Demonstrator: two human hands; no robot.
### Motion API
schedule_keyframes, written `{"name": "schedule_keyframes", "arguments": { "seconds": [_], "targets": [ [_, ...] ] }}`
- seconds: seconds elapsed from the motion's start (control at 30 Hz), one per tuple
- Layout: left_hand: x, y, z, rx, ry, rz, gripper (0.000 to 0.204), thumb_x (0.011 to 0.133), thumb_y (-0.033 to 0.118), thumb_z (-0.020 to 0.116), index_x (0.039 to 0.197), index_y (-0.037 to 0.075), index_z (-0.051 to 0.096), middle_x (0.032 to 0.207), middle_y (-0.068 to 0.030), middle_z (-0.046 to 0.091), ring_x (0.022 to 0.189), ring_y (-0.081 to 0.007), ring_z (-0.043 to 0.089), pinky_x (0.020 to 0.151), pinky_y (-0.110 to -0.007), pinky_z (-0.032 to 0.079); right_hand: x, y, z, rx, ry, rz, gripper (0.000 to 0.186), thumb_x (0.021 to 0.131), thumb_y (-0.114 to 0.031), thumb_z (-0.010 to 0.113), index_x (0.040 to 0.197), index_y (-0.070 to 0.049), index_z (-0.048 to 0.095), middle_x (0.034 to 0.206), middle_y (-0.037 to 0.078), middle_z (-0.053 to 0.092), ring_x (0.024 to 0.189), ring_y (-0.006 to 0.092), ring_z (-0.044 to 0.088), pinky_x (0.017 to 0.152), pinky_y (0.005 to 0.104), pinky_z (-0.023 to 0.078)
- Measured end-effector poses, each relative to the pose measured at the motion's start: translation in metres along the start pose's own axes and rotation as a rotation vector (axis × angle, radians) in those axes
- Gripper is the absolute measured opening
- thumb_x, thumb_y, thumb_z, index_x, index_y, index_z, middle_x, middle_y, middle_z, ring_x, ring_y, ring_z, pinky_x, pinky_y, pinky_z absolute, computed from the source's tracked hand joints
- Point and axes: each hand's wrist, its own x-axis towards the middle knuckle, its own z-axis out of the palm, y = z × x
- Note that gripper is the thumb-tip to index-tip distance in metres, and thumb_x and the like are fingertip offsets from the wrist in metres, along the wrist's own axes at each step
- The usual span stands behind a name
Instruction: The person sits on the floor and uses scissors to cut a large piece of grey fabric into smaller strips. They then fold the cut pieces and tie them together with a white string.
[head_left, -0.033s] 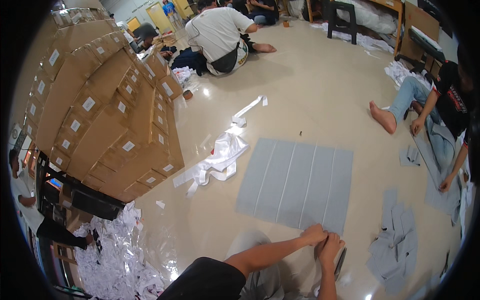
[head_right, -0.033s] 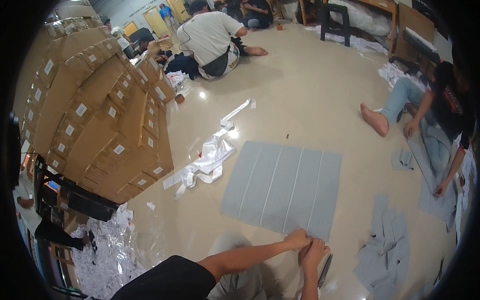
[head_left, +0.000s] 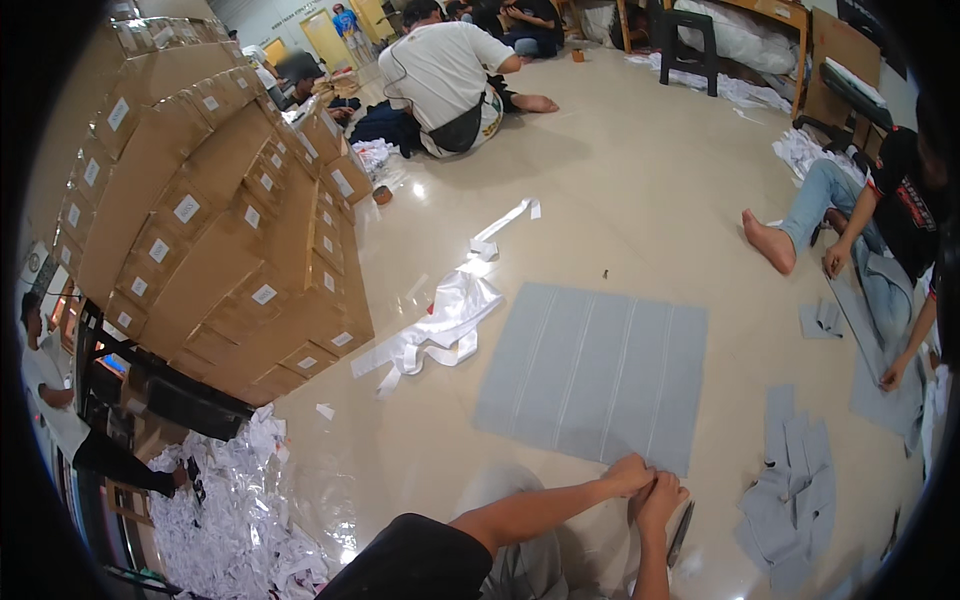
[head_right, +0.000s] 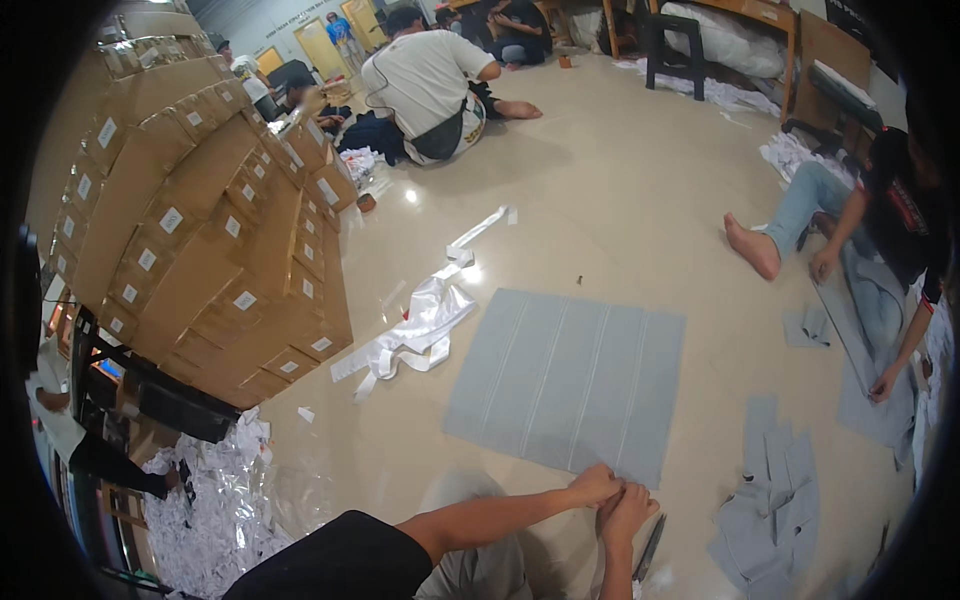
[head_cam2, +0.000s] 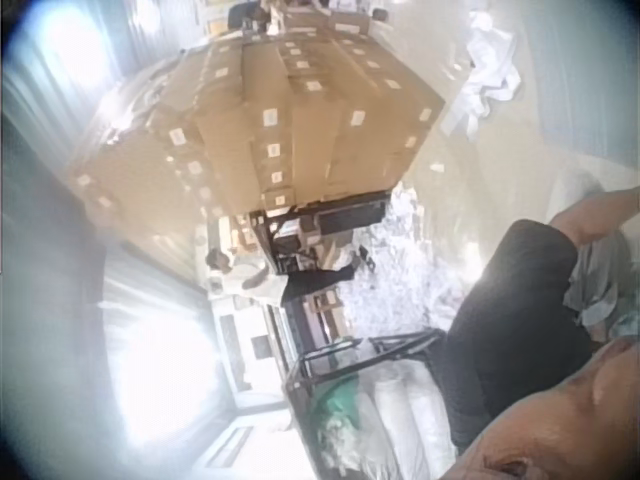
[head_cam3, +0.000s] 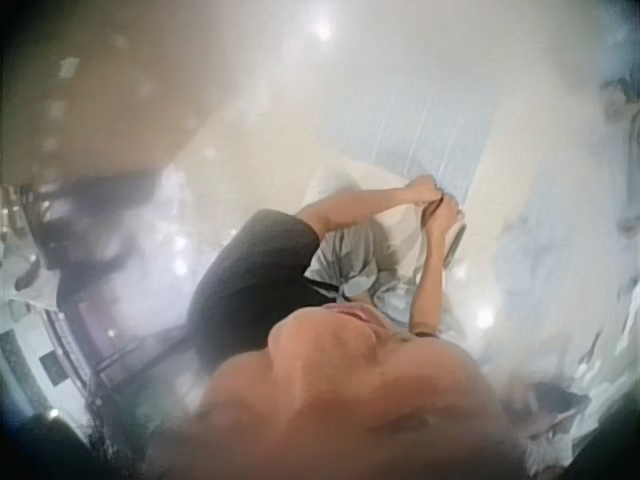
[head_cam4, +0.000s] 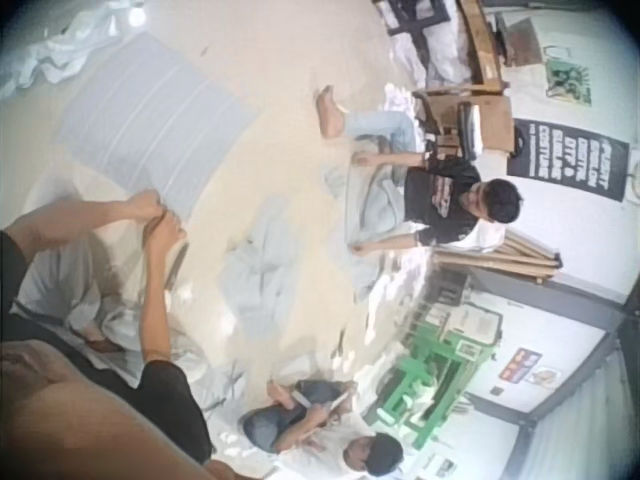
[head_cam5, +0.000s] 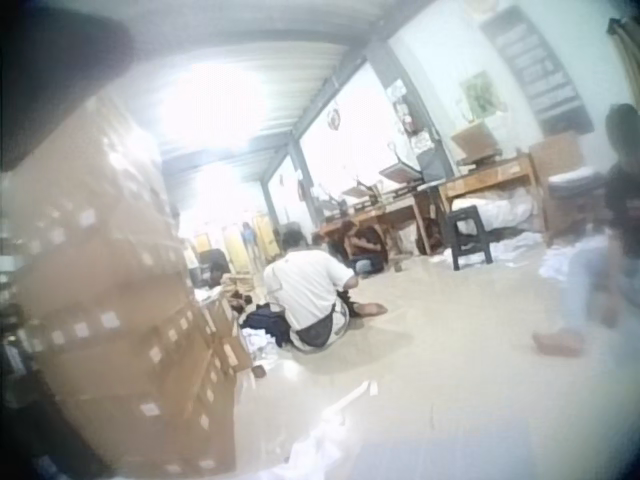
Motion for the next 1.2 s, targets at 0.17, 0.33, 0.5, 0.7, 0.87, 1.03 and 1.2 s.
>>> {"name": "schedule_keyframes", "arguments": {
  "seconds": [0.17,0.33,0.5,0.7,0.87,1.03,1.2],
  "targets": [
    [0.004,-0.017,0.010,-0.469,0.012,-0.111,0.025,0.096,0.019,0.063,0.082,-0.001,0.065,0.061,-0.0064,0.056,0.044,-0.0143,0.050,0.036,-0.033,0.033,-0.005,-0.003,0.005,0.018,0.037,0.081,0.007,0.088,-0.012,0.063,0.091,-0.006,0.061,0.090,0.010,0.063,0.090,0.0293,0.058,0.086,0.0443,0.033],
    [0.002,-0.010,0.009,-0.527,0.041,-0.182,0.019,0.095,0.018,0.064,0.087,0.001,0.064,0.062,-0.0036,0.053,0.045,-0.0109,0.046,0.035,-0.030,0.029,-0.009,-0.004,0.006,0.099,-0.011,0.193,0.005,0.089,-0.011,0.062,0.091,-0.007,0.061,0.091,0.009,0.064,0.091,0.0296,0.059,0.086,0.0449,0.032],
    [0.012,-0.017,0.004,-0.500,0.002,-0.156,0.017,0.094,0.017,0.064,0.089,0.001,0.064,0.061,-0.0022,0.050,0.047,-0.0095,0.044,0.037,-0.028,0.028,-0.010,-0.004,-0.001,0.256,-0.068,0.231,0.008,0.086,-0.009,0.064,0.093,-0.006,0.060,0.091,0.009,0.063,0.085,0.0273,0.059,0.085,0.0419,0.034],
    [0.022,-0.033,0.001,-0.259,-0.034,-0.137,0.019,0.093,0.017,0.063,0.093,-0.002,0.065,0.063,-0.0077,0.057,0.050,-0.0175,0.053,0.041,-0.034,0.038,-0.010,-0.004,-0.003,0.410,-0.026,0.262,0.023,0.080,-0.006,0.070,0.101,-0.004,0.061,0.092,0.010,0.060,0.077,0.0257,0.058,0.084,0.0397,0.036],
    [0.007,-0.012,0.006,0.629,0.098,0.277,0.024,0.090,0.017,0.059,0.098,-0.004,0.067,0.083,-0.0234,0.068,0.081,-0.0408,0.069,0.071,-0.050,0.054,-0.010,0.007,-0.003,0.284,0.012,0.082,0.039,0.073,-0.005,0.076,0.109,-0.004,0.060,0.095,0.009,0.059,0.083,0.0269,0.057,0.085,0.0400,0.036],
    [-0.014,0.020,0.001,0.874,0.071,0.312,0.022,0.088,0.016,0.059,0.098,-0.002,0.068,0.096,-0.0249,0.071,0.092,-0.0413,0.070,0.077,-0.052,0.056,-0.014,0.000,0.004,0.223,0.103,0.088,0.047,0.068,-0.001,0.078,0.112,-0.005,0.060,0.097,0.008,0.061,0.093,0.0269,0.059,0.085,0.0396,0.035],
    [-0.025,0.051,-0.003,0.957,-0.136,0.303,0.024,0.083,0.016,0.064,0.099,-0.002,0.068,0.097,-0.0225,0.071,0.091,-0.0405,0.070,0.078,-0.051,0.056,-0.013,0.007,0.013,0.197,0.080,0.041,0.041,0.068,0.000,0.074,0.106,-0.008,0.063,0.091,0.004,0.062,0.090,0.0241,0.059,0.083,0.0392,0.034]
  ]
}}
